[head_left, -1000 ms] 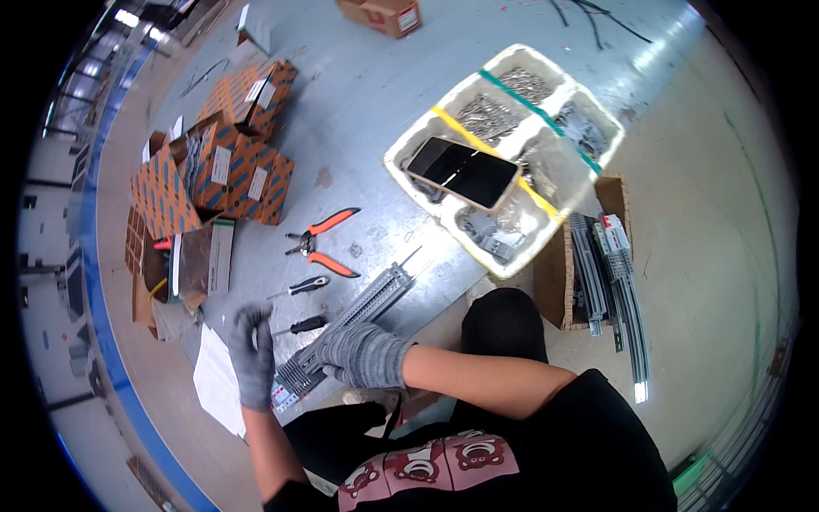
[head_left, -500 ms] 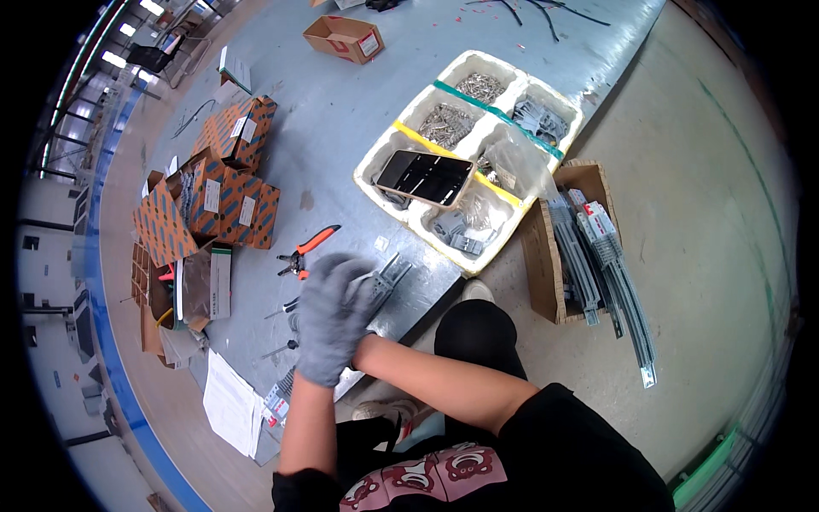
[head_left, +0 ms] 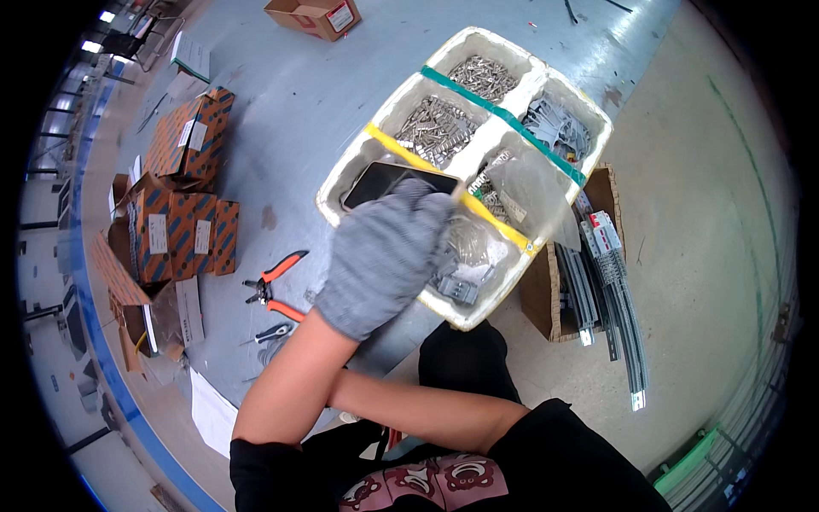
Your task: The person assembles small metal components into a long metal rail using a screwdriver. They repeatedly pick up components from a tray, insert them into slots on the rail, and tighten them with the screwdriver. The person also handles a smartphone and various tools on the workbench.
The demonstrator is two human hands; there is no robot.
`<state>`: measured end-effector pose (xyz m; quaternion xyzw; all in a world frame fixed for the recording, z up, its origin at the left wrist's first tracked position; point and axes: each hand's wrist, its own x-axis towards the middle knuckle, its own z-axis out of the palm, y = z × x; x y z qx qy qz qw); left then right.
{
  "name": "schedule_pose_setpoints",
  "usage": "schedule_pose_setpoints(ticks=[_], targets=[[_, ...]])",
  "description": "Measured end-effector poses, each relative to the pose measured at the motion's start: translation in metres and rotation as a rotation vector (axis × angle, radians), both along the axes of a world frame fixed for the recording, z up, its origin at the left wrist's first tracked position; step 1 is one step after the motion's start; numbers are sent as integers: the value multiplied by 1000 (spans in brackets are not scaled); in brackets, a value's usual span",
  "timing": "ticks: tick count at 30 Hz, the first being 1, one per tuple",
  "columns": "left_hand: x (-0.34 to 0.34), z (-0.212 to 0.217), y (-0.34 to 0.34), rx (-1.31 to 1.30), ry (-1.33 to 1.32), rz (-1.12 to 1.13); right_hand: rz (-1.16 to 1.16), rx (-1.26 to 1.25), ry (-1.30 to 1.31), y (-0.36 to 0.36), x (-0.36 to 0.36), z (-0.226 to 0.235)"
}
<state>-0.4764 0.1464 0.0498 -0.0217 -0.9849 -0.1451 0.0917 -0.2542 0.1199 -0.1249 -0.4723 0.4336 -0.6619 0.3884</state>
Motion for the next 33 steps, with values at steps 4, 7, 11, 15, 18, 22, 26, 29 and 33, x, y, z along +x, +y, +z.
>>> schedule_pose_setpoints(ticks=[4, 7, 11, 15, 18, 22, 26, 29, 33], targets=[[17, 10, -37, 270, 240, 225, -10, -14, -49, -3, 11, -2], [26, 6, -55, 311, 341, 315, -51, -32, -86, -10, 18, -12], [28, 14, -46, 315, 272, 240, -55, -19, -211, -16, 29, -18], [36, 12, -51, 373, 298, 345, -14, 101, 133, 2, -6, 30], [22, 17, -46, 380, 277, 379, 44, 76, -184, -16, 3, 5], [22, 20, -32, 318, 147, 198, 68, 106, 64, -10, -16, 29], [19, 15, -2, 150, -81, 37, 7, 214, 390, 1, -57, 64], [26, -18, 5, -45, 107, 5, -42, 310, 562, 5, -87, 101], [63, 18, 18, -83, -5, 4, -213, 505, 664, 7, -133, 119]])
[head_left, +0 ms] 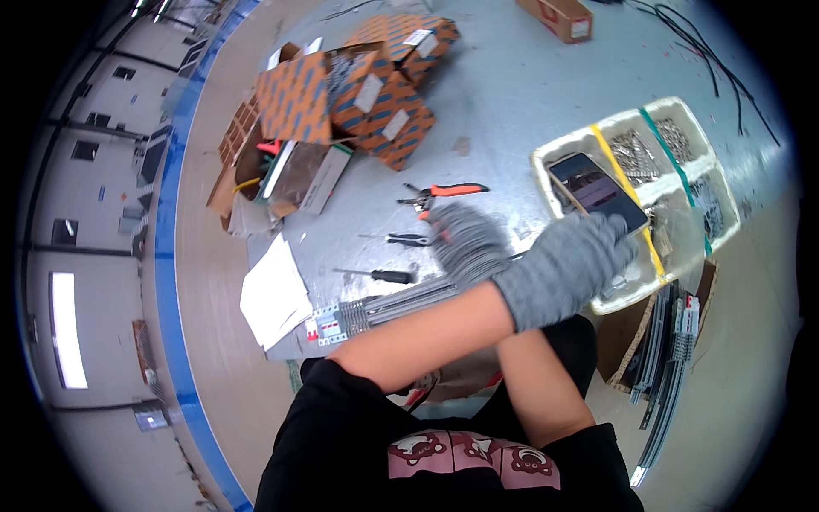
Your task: The person assembles small metal components into a long metal rail using a screwdriver. They repeatedly pick up components from a tray, insert them into slots on the rail, and tighten them with the screwdriver. The person also handles a smartphone and various tools on the workbench.
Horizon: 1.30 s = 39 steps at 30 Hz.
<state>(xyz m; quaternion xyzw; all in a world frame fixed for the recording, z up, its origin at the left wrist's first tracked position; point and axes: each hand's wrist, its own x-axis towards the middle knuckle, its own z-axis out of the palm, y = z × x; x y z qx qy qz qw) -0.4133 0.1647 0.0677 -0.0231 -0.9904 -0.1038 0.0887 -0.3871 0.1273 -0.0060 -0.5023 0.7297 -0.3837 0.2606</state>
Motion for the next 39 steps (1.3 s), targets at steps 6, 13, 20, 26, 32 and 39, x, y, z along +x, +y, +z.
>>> schedule_pose_setpoints(ticks=[6, 13, 20, 26, 32, 39], targets=[[157, -9, 6, 273, 207, 149, -271, -220, -112, 10, -16, -12], [334, -27, -68, 275, 266, 880, -160, -59, -97, 4, 9, -6], [407, -52, -139, 689, 383, 1012, 11, -38, 73, -22, 60, -33], [385, -62, -186, 840, 285, 862, 45, -1, 377, -34, 86, -30], [400, -64, -194, 659, 120, 838, 87, 187, 692, -46, 101, -36], [391, -70, -177, 496, -45, 714, 122, -141, 296, -34, 104, 32]])
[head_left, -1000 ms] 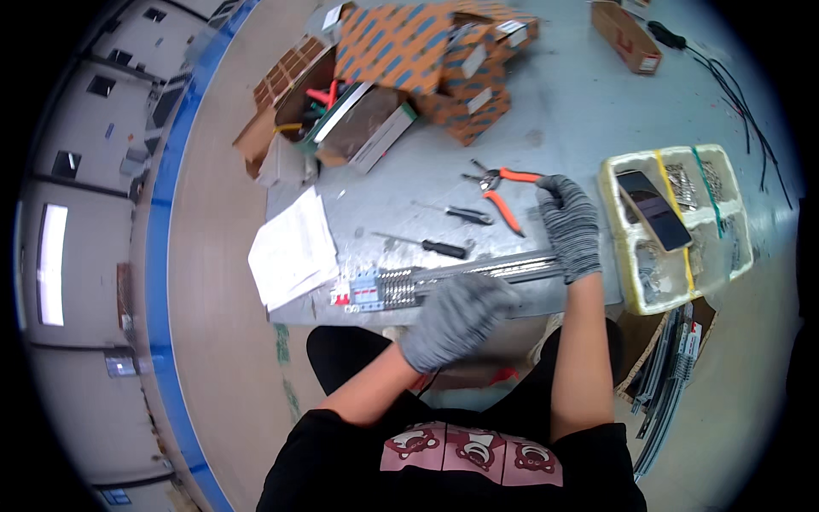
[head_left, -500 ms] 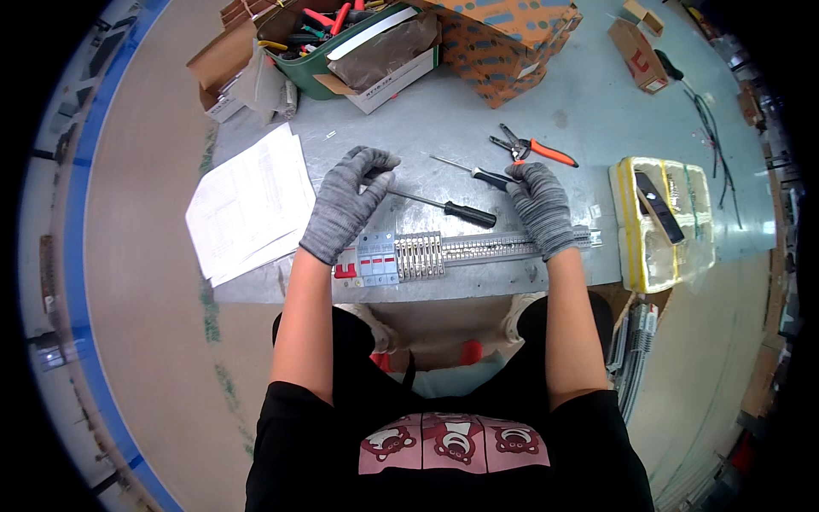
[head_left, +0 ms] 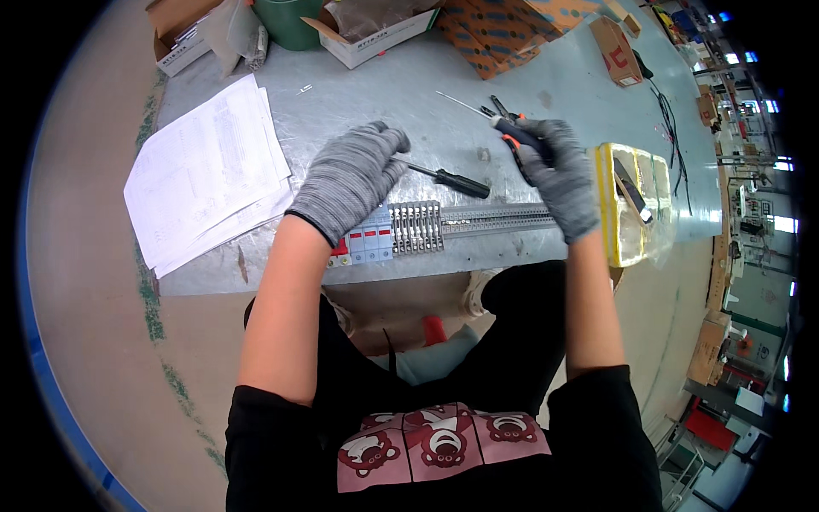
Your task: The person assembles small metal components into a long metal rail using a screwdriver. They repeatedly pick up components from a tray, insert them into slots on the rail, and tighten them with the screwdriver. The person also handles a smartphone and various tools on the workbench.
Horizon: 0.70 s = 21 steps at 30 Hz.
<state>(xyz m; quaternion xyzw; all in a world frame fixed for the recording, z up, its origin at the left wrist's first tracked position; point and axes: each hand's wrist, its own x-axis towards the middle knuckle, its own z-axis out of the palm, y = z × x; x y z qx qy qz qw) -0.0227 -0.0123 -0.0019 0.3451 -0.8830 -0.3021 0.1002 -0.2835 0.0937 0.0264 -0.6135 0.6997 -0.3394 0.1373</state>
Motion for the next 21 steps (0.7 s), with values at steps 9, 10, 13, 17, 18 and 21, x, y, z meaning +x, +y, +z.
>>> schedule_pose_setpoints(ticks=[9, 10, 13, 17, 18, 21], targets=[[-34, 2, 41, 20, -202, -335, 75, 87, -68, 75, 13, 95], [-37, 2, 39, 22, -210, -340, 65, 121, -113, 78, 15, 92], [-42, 3, 36, 131, -190, -308, 103, 143, -74, 77, 23, 85], [-40, -1, 35, 119, -153, -310, 238, 85, 37, 64, 29, 73], [-39, 0, 35, 131, -150, -307, 249, 93, 68, 61, 32, 72], [-39, -2, 35, 139, -143, -306, 275, 95, 132, 57, 36, 68]])
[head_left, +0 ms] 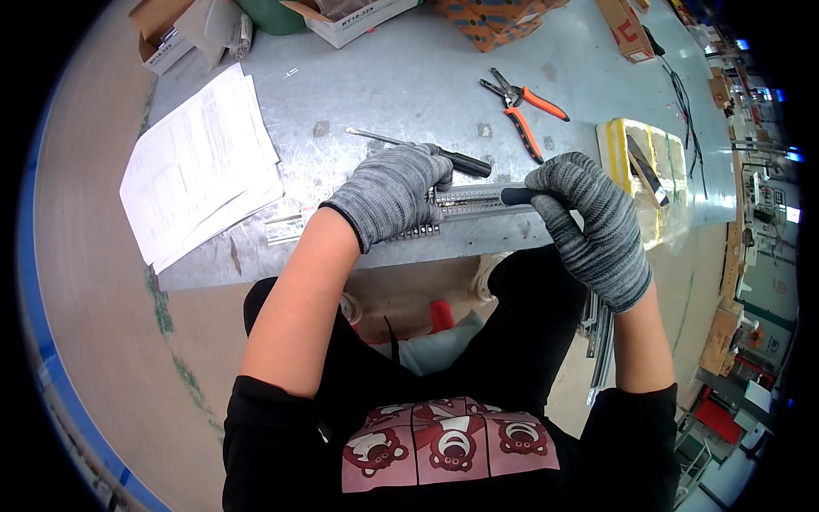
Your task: The person assembles small metal components into a long metal rail using a screwdriver. They repeatedly pick up components from a tray, insert them into slots on the rail, and tighten them with the screwdriver. The person also handles a smartphone and various tools on the workbench.
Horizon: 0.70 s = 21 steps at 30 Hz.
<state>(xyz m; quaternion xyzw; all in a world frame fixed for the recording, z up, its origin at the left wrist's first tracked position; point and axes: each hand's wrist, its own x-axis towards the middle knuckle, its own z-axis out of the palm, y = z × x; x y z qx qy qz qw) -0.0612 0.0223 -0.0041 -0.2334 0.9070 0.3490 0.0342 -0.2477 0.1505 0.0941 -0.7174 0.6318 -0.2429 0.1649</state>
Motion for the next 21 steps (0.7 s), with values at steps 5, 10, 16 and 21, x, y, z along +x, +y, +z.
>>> schedule_pose_setpoints(ticks=[5, 10, 16, 21], targets=[[-2, -6, 1, -12, 14, -1, -2, 41, -8, -3, 2, -4], [-2, -3, -1, 1, 3, -9, 11, 43, -7, -4, 2, -5], [-2, -2, 0, -23, -14, -13, 20, 60, 22, -6, 2, -4], [-3, -1, -1, -16, -54, -23, 77, 63, 94, -9, 3, 1]])
